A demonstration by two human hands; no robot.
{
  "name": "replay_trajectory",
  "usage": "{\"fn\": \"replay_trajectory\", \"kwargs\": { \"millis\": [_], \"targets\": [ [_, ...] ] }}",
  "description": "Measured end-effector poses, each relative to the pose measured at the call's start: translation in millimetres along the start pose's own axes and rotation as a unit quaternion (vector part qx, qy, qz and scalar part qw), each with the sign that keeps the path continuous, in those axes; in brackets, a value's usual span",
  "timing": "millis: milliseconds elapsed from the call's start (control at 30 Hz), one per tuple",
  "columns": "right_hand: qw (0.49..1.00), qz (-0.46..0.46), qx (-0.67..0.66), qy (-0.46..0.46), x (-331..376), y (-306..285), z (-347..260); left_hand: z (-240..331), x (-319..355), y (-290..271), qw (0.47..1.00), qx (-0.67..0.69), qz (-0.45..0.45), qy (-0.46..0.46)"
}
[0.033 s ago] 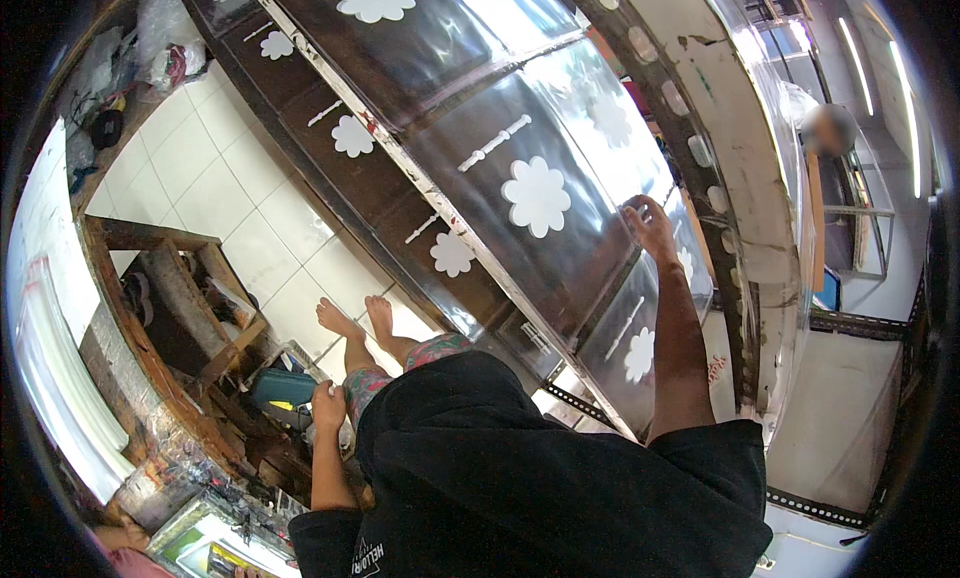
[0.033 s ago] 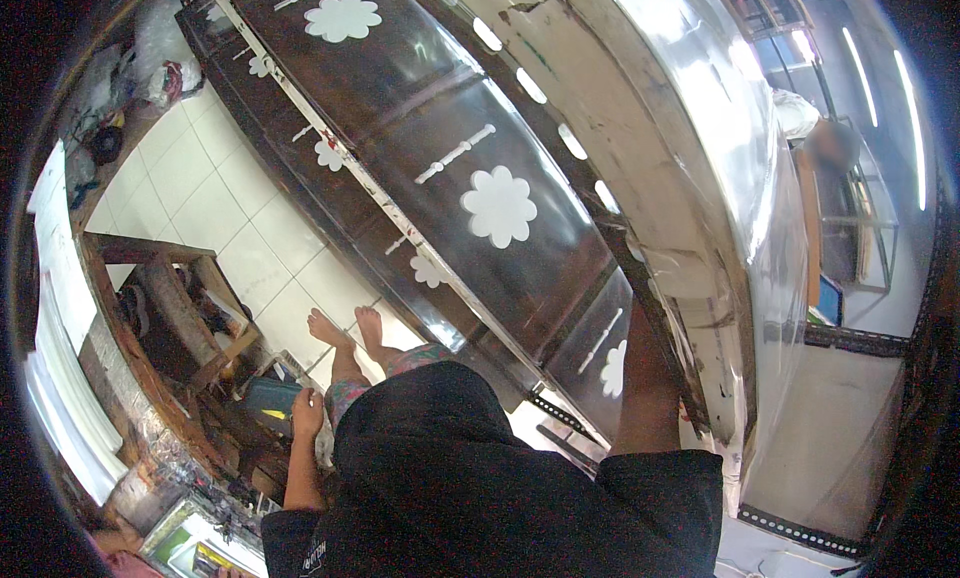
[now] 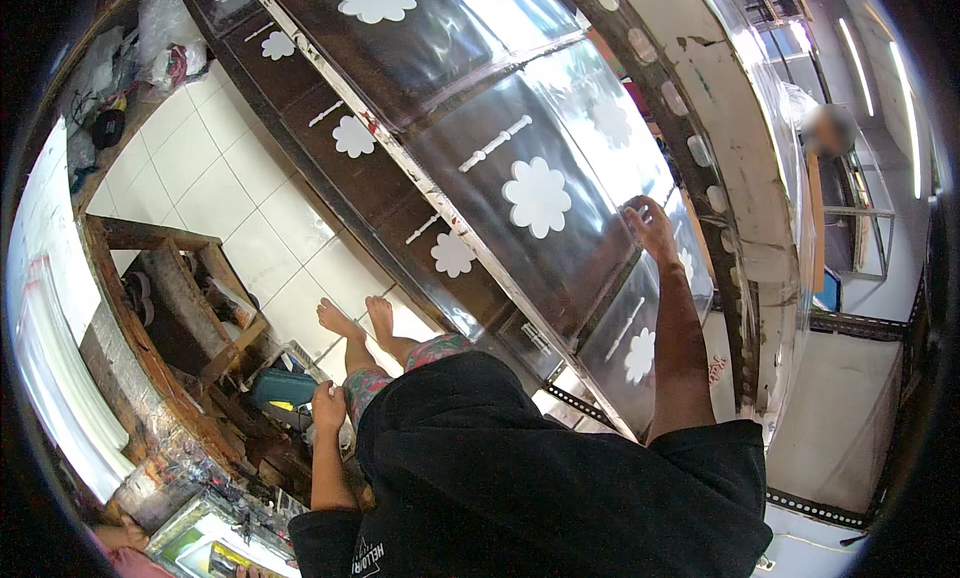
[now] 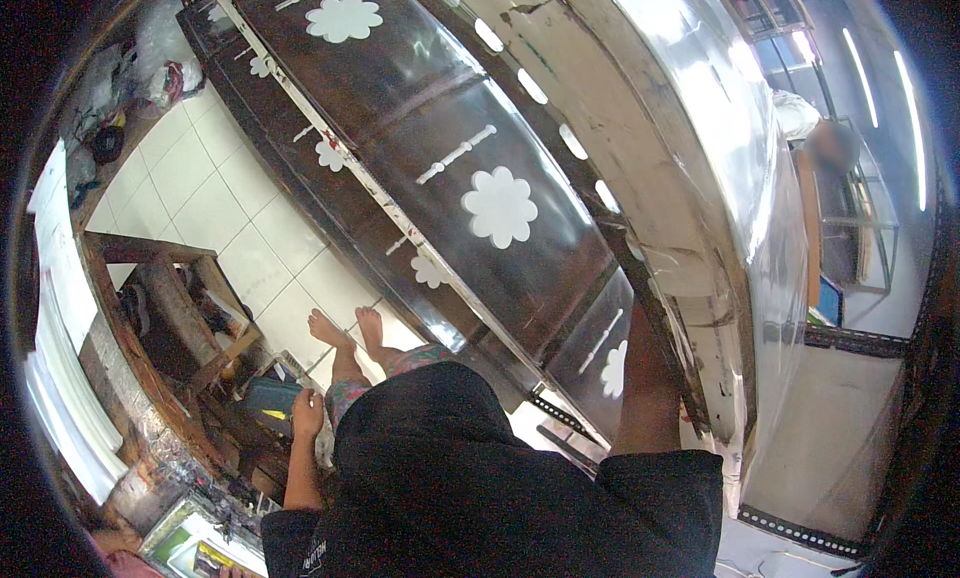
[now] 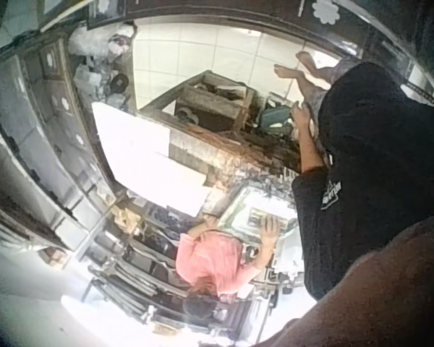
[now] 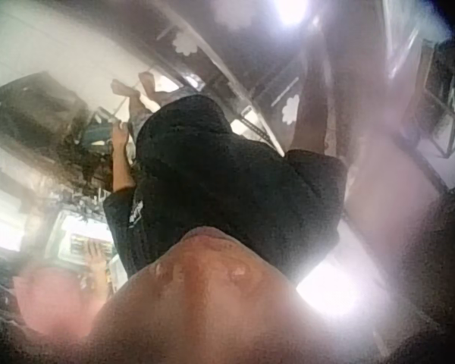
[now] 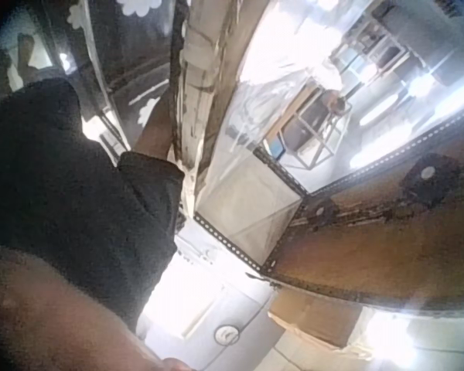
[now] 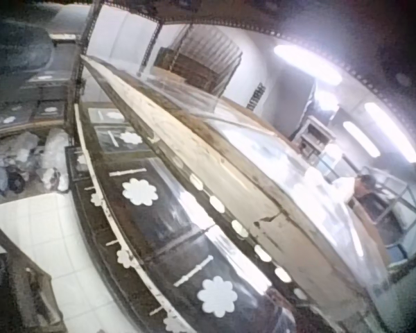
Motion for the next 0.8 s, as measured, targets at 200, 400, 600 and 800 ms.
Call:
{"fn": "replay_trajectory", "kwargs": {
  "millis": [200, 400, 600, 800],
  "targets": [
    [1.0, -0.003, -0.009, -0.027, -4.1, -2.6, 1.8, 1.3, -2.5, -2.0, 1.0, -0.009, 0.012, 0.003],
    [0.999, -0.016, -0.048, -0.009, -4.6, -2.6, 6.4, 8.2, -3.8, -5.7, 1.0, -0.009, 0.012, 0.006],
    [0.999, -0.032, -0.006, -0.029, -0.2, -8.4, -0.4, 9.5, -1.1, -8.9, 1.0, 0.0, 0.023, 0.017],
    [0.998, -0.012, 0.023, -0.058, 5.4, -9.5, 4.6, 6.3, -2.0, -6.3, 1.0, -0.007, 0.019, 0.008]
  ]
}}
Point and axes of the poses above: each hand's wrist, its own x-axis away from the middle knuckle, its own y-axis out of the palm, z = x × y, the point moved 3 cm from there along -x, towards the middle knuckle, and after that the axes turned 11 degrees about -y, right-handed, at the moved point
